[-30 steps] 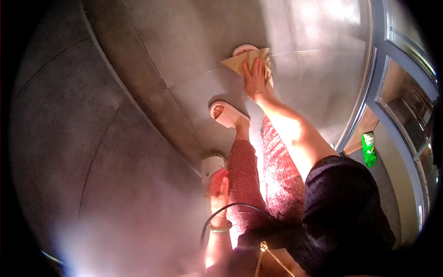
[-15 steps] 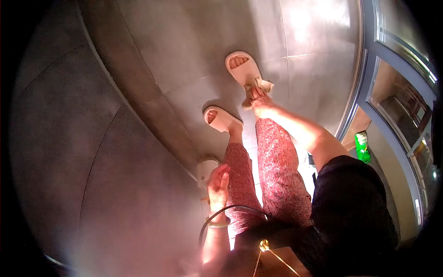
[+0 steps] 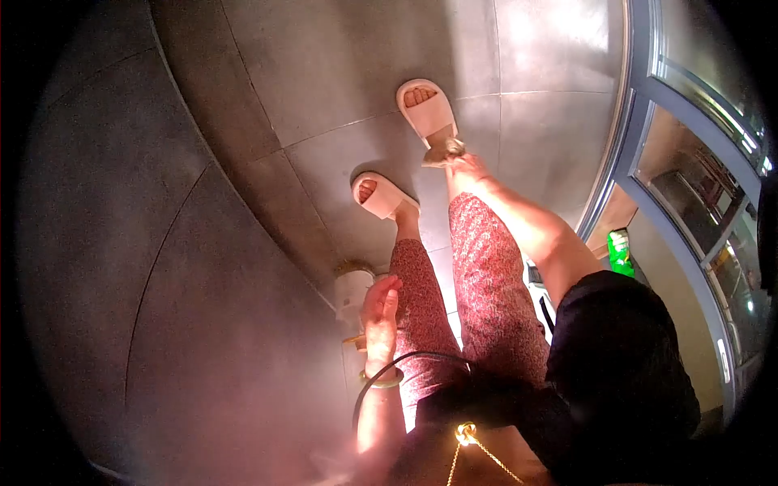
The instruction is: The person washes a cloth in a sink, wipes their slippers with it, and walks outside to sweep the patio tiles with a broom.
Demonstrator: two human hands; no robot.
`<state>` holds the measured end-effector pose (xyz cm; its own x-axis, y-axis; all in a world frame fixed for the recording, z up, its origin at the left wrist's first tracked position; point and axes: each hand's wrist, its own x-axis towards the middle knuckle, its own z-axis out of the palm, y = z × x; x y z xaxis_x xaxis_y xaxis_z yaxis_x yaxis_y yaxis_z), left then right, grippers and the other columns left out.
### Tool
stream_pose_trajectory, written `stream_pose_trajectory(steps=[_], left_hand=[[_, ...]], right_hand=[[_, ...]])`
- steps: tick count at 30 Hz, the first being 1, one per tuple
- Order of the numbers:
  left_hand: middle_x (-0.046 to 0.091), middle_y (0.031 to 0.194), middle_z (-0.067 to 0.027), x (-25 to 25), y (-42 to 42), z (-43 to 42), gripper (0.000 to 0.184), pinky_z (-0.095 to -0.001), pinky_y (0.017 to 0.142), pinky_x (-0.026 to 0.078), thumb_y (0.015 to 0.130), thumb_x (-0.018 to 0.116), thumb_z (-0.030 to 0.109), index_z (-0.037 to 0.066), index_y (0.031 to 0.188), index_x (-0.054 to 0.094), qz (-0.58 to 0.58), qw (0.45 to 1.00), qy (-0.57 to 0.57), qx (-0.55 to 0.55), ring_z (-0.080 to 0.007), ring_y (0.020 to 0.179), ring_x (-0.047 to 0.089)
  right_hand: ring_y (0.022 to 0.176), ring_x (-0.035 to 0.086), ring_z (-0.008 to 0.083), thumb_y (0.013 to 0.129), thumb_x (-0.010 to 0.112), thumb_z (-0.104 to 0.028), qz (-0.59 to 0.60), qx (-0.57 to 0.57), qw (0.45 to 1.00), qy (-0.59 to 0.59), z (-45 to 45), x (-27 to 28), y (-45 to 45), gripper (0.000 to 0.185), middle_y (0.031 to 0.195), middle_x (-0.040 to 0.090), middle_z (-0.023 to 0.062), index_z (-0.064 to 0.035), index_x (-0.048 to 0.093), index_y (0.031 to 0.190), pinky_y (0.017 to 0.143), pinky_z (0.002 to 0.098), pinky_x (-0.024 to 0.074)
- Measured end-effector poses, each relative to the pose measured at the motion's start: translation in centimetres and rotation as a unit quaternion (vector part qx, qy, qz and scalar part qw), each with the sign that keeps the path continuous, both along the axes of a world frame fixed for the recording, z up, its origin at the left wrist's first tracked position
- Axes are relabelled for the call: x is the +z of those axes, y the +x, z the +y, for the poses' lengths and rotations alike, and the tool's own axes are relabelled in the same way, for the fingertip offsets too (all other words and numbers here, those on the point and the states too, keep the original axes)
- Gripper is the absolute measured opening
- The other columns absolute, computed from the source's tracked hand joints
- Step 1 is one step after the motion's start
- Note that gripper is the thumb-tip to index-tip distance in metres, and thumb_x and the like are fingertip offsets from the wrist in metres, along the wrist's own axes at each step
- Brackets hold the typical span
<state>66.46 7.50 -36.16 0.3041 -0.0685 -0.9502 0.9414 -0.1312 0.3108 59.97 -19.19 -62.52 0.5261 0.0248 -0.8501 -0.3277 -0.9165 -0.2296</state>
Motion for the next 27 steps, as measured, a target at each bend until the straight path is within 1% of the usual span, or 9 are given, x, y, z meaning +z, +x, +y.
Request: stream_pose_trajectory(steps=[4, 6, 9, 11, 15, 16, 17, 21, 27], left_hand=[[0.056, 0.102, -0.0094, 0.4, -0.2, -0.2, 0.025, -0.027, 0.088, 0.038, 0.087, 0.052, 0.012, -0.002, 0.108, 0.051, -0.016, 0.999, -0.014, 0.031, -0.0167, 0.097, 0.052], [0.056, 0.102, -0.0096, 0.3, -0.8, -0.2, 0.024, -0.0269, 0.088, 0.038, 0.087, 0.052, 0.012, -0.002, 0.107, 0.051, -0.015, 0.999, -0.016, 0.035, -0.0167, 0.097, 0.052], [0.057, 0.102, -0.0099, 0.0, -1.4, -0.4, 0.024, -0.0266, 0.087, 0.038, 0.087, 0.051, 0.012, -0.001, 0.107, 0.052, 0.005, 1.0, -0.007, 0.029, -0.0166, 0.097, 0.052], [0.057, 0.102, -0.0099, -0.2, -0.8, -0.5, 0.024, -0.0261, 0.087, 0.037, 0.087, 0.051, 0.012, -0.001, 0.108, 0.052, 0.028, 0.999, 0.004, 0.018, -0.016, 0.097, 0.051], [0.057, 0.101, -0.0096, -0.2, -0.6, -0.1, 0.025, -0.0264, 0.087, 0.038, 0.088, 0.05, 0.015, -0.001, 0.107, 0.052, 0.02, 0.999, 0.023, 0.015, -0.0159, 0.096, 0.052], [0.057, 0.101, -0.0096, -0.2, -0.7, 0.3, 0.025, -0.0264, 0.087, 0.038, 0.088, 0.05, 0.015, -0.001, 0.107, 0.052, 0.022, 0.999, 0.022, 0.015, -0.0159, 0.096, 0.052], [0.057, 0.101, -0.0097, -0.4, -1.0, 0.6, 0.026, -0.0265, 0.086, 0.038, 0.088, 0.05, 0.016, 0.0, 0.107, 0.052, 0.028, 0.999, 0.022, 0.011, -0.0162, 0.095, 0.052], [0.058, 0.101, -0.0103, -0.9, -1.4, 0.0, 0.023, -0.028, 0.087, 0.04, 0.088, 0.048, 0.013, -0.001, 0.105, 0.053, 0.018, 0.999, 0.017, 0.022, -0.0172, 0.095, 0.054], [0.058, 0.102, -0.0142, -1.3, -1.6, -1.3, 0.026, -0.0333, 0.089, 0.042, 0.092, 0.04, 0.016, -0.003, 0.103, 0.054, 0.012, 0.996, -0.018, 0.088, -0.0221, 0.095, 0.056]], right_hand=[[0.089, 0.059, 0.0215, 0.086, 0.042, -0.024, 0.149, -0.332, 0.921, 0.14, -5.3, -0.1, -8.1, 0.032, 0.1, 0.061, 0.0126, -0.0068, 0.056, 0.109, 0.075, 0.0353, 0.0475], [0.093, 0.055, 0.0177, 0.088, 0.04, -0.025, 0.333, -0.631, 0.689, 0.131, -5.5, 4.6, -6.1, 0.035, 0.107, 0.058, 0.0081, -0.0043, 0.056, 0.11, 0.081, 0.0323, 0.0442], [0.098, 0.052, 0.0188, 0.088, 0.042, -0.025, 0.232, -0.655, 0.708, 0.129, -2.9, 0.4, -2.7, 0.034, 0.105, 0.058, 0.0096, -0.0045, 0.054, 0.112, 0.086, 0.0319, 0.0408], [0.097, 0.052, 0.0181, 0.088, 0.043, -0.027, -0.001, -0.73, 0.628, 0.27, -1.5, -0.8, -2.2, 0.034, 0.104, 0.057, 0.0087, -0.0023, 0.054, 0.109, 0.085, 0.0321, 0.0414], [0.088, 0.057, 0.0237, 0.083, 0.047, -0.021, -0.02, -0.484, 0.875, 0.007, 0.2, -15.0, -5.6, 0.025, 0.094, 0.06, 0.0121, -0.0019, 0.058, 0.095, 0.075, 0.0365, 0.0456], [0.081, 0.061, 0.0289, 0.079, 0.049, -0.019, -0.051, -0.369, 0.918, -0.133, 1.5, -15.5, -5.3, 0.021, 0.084, 0.063, 0.0171, -0.0026, 0.062, 0.084, 0.069, 0.0399, 0.0476], [0.089, 0.059, 0.0298, 0.08, 0.048, -0.018, 0.105, -0.307, 0.942, -0.088, 0.5, -3.5, 2.7, 0.023, 0.095, 0.06, 0.0174, -0.0066, 0.056, 0.098, 0.074, 0.0399, 0.0468], [0.087, 0.058, 0.0324, 0.079, 0.045, -0.016, 0.092, -0.077, 0.993, 0.017, 0.2, -1.8, 0.9, 0.019, 0.09, 0.059, 0.0197, -0.0084, 0.058, 0.092, 0.072, 0.0408, 0.0475], [0.08, 0.061, 0.0309, 0.075, 0.052, -0.017, -0.077, -0.056, 0.974, 0.207, 9.0, 0.3, 6.7, 0.03, 0.085, 0.063, 0.0146, -0.0057, 0.058, 0.102, 0.072, 0.0389, 0.0479]])
